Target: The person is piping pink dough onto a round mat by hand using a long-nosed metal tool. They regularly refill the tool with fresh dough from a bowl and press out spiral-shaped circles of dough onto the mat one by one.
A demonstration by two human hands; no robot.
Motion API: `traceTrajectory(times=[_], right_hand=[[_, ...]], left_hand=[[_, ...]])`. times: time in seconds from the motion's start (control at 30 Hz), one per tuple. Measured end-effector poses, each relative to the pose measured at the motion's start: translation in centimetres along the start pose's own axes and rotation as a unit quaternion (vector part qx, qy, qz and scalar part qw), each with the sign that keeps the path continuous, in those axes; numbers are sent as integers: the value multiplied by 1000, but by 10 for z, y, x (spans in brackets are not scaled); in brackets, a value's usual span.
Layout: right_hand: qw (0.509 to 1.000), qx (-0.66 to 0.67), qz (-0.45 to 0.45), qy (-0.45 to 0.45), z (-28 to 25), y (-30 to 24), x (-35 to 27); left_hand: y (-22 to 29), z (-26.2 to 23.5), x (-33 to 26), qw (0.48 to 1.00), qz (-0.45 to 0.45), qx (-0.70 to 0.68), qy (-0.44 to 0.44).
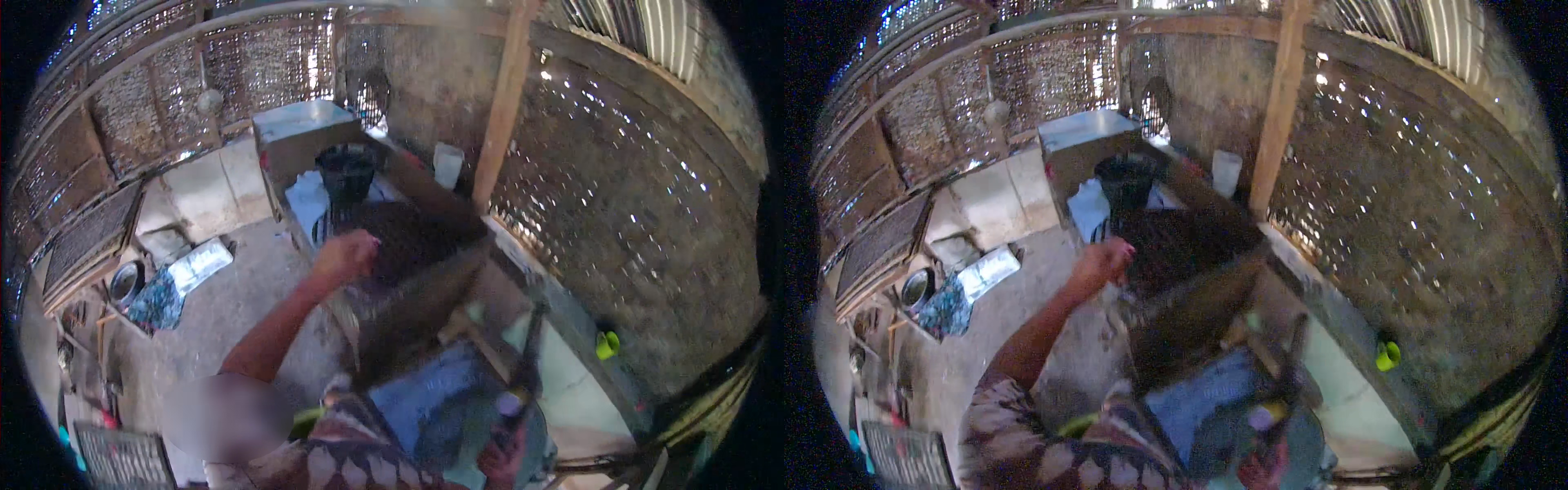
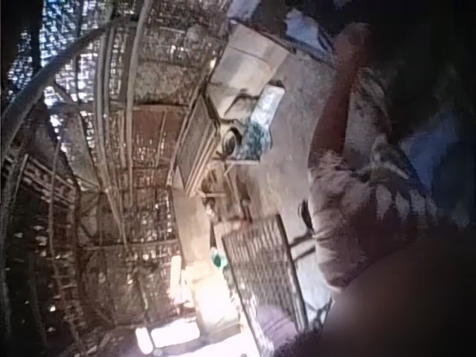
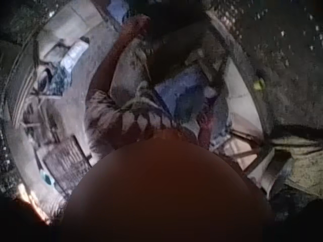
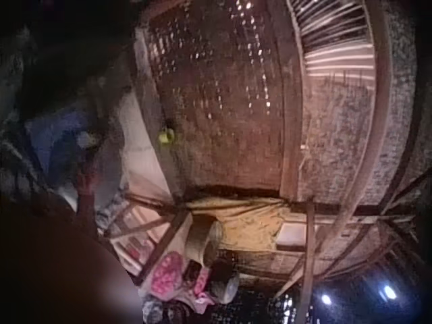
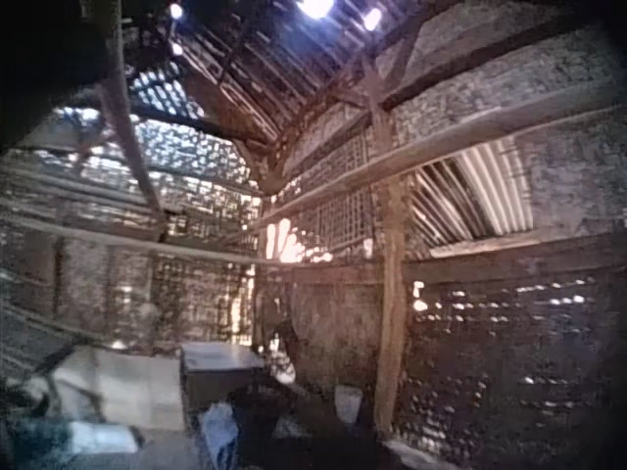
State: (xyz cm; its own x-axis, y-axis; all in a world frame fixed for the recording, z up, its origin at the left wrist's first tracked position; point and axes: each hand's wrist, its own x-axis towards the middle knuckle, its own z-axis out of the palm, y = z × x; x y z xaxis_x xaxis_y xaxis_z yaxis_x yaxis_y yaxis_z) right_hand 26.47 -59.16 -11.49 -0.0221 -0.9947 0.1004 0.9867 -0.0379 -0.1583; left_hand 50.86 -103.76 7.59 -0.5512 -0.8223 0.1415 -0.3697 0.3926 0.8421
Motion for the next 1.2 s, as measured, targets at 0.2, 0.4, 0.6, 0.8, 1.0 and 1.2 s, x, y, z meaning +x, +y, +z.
traceTrajectory(times=[0.2,0.4,0.6,0.8,1.0,1.2], right_hand=[[789,-150,-318,503,71,-6,130],[808,-326,-215,441,164,-1,227],[772,-344,-219,488,186,-1,328],[736,-322,-269,531,183,3,361],[738,-308,-295,523,175,-6,367],[708,-253,-460,473,196,35,287]], left_hand=[[-288,-181,272,917,7,335,217],[-367,-177,440,925,50,290,242],[-471,-196,566,948,-16,318,-24],[-464,-116,592,948,-115,291,-59],[-433,-192,563,940,-225,219,-135],[-334,-229,520,967,-59,-154,-194]])
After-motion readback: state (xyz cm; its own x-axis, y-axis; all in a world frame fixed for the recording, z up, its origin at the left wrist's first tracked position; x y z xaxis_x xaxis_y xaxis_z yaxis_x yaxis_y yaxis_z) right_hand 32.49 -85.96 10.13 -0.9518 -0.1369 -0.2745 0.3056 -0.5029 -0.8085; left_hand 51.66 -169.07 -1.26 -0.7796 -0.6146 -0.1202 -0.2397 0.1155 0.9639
